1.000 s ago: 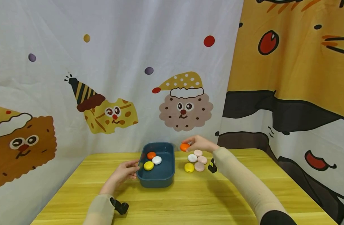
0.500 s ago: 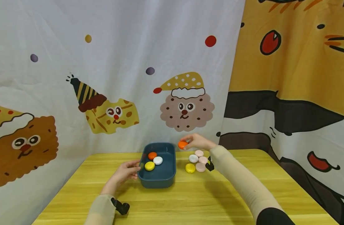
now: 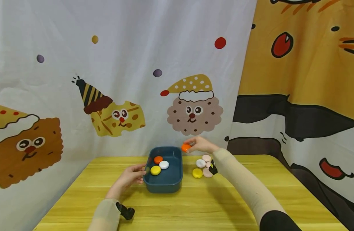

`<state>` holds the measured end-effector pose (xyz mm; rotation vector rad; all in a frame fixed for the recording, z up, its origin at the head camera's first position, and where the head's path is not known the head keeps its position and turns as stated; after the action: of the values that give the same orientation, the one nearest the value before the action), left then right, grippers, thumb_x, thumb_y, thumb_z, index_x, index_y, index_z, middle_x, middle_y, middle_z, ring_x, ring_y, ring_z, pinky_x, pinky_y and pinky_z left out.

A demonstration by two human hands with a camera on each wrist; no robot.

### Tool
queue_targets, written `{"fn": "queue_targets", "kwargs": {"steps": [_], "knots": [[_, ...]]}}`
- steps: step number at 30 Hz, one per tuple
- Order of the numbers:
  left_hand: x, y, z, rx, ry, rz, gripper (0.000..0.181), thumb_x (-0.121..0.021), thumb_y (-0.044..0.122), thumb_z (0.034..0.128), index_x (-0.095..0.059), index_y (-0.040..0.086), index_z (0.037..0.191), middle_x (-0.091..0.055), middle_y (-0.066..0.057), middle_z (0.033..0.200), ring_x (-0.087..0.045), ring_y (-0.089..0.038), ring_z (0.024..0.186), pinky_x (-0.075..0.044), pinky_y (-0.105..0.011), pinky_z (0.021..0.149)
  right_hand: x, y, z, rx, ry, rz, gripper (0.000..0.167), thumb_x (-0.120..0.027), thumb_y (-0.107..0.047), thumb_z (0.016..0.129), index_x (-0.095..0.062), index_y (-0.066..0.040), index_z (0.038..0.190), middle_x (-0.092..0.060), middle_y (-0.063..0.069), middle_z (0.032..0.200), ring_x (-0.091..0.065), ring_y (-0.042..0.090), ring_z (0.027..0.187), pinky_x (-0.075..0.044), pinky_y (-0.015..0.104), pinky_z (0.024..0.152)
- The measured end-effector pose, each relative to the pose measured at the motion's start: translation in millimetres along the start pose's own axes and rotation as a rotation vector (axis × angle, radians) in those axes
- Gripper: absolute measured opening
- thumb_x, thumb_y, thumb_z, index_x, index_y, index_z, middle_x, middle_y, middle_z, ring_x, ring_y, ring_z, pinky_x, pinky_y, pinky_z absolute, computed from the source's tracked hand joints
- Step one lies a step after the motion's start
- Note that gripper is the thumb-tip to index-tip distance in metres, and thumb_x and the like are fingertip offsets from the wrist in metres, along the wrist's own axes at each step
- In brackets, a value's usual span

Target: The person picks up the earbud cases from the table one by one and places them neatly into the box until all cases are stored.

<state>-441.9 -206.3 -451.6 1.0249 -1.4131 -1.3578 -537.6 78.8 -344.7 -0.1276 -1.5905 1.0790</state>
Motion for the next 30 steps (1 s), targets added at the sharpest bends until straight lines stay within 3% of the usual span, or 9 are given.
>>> {"fn": "queue_targets", "kwargs": {"steps": [7, 14, 23, 30], "knots": [[1.5, 1.1, 1.8, -0.002, 0.008, 0.01, 0.057, -0.059, 0.007, 0.0962, -0.035, -0.008, 0.145, -0.05, -0.014, 0.109, -0.058, -0.012, 0.064, -0.055, -0.023, 0.061, -2.3, -9.5, 6.9, 0.015, 0.009, -0.006, 0.049, -0.079, -0.02, 0.082, -0.066, -0.014, 0.128, -0.06, 0.005, 0.13, -0.055, 0.025, 0.117, -0.045, 0.042, 0.098], [-0.2, 1.0, 0.9, -0.005, -0.009, 0.007, 0.057, -0.059, 0.005, 0.0962, -0.034, -0.01, 0.145, -0.05, -0.013, 0.108, -0.058, -0.011, 0.064, -0.056, -0.024, 0.062, -10.1, -6.1, 12.1, 0.013, 0.009, 0.023, 0.053, -0.08, -0.018, 0.081, -0.064, -0.008, 0.13, -0.062, 0.005, 0.127, -0.057, 0.025, 0.115, -0.047, 0.042, 0.096], [-4.2, -1.4, -0.4, -0.002, -0.027, -0.012, 0.057, -0.056, 0.004, 0.097, -0.03, -0.011, 0.146, -0.047, -0.024, 0.117, -0.058, -0.011, 0.064, -0.056, -0.024, 0.062, -17.8, -2.2, 17.5, 0.006, 0.01, 0.029, 0.053, -0.079, -0.016, 0.081, -0.062, -0.005, 0.131, -0.062, 0.007, 0.128, -0.056, 0.026, 0.117, -0.046, 0.043, 0.098], [-2.3, -0.4, 0.1, -0.001, -0.02, -0.024, 0.057, -0.056, 0.004, 0.0973, -0.031, -0.01, 0.146, -0.049, -0.018, 0.112, -0.058, -0.01, 0.064, -0.056, -0.024, 0.061, -21.6, -3.7, 24.5, 0.012, 0.015, 0.043, 0.052, -0.079, -0.014, 0.081, -0.062, -0.004, 0.13, -0.061, 0.008, 0.127, -0.056, 0.027, 0.116, -0.046, 0.043, 0.098]]}}
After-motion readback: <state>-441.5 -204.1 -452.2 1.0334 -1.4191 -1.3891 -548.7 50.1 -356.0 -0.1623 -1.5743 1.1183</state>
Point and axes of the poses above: each hand's wrist, its own z-axis towards the middle knuckle, its own x-axis out of the back of the hand, y = z × x, the point moved 9 cm from there along z, towards the middle knuckle
